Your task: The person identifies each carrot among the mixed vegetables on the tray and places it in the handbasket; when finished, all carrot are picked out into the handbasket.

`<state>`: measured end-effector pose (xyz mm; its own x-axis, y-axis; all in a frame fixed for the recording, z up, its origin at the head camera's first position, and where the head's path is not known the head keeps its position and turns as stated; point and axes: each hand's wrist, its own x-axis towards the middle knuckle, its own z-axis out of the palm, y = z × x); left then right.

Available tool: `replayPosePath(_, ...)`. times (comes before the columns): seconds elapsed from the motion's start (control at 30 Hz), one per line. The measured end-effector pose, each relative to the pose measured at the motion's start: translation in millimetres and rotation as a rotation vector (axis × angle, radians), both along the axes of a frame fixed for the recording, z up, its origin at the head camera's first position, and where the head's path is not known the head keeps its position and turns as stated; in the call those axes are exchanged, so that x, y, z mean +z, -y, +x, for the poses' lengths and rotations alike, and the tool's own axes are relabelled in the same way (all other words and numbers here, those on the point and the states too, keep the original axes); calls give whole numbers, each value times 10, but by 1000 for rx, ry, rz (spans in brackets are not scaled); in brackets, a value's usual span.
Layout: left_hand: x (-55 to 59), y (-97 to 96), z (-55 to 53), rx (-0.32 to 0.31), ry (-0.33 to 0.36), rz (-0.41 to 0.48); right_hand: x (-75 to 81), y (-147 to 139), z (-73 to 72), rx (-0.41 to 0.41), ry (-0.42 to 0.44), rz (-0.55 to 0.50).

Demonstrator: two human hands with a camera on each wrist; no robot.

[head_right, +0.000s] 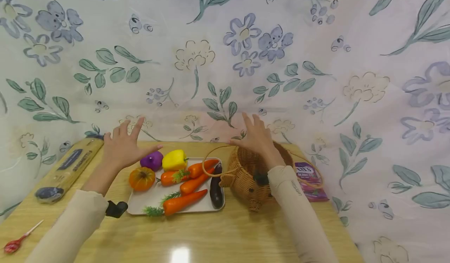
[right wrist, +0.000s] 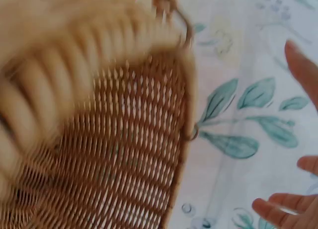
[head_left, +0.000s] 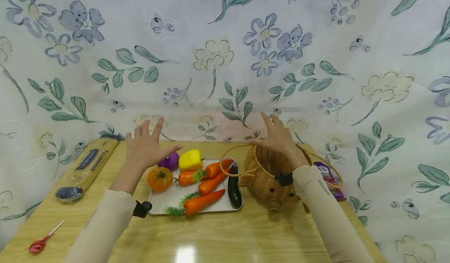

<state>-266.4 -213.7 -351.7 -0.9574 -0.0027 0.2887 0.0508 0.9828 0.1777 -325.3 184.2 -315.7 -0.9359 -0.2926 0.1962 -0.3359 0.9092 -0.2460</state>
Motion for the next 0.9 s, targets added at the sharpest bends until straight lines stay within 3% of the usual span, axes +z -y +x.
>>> replayPosePath(0.1, -52, 93, 102, 11, -48, 1, -23, 8, 108, 6, -12, -64)
replayPosePath(0.3, -164, 226, 347, 14, -77, 109, -52, 71, 367, 25, -6, -161)
replayPosePath(0.67, -391, 280, 714, 1, -143, 189, -221, 236, 688, 37, -5, -206)
replayPosePath(0.9, -608, 338, 934, 13, -153, 232, -384, 370, 868, 39, -32, -238)
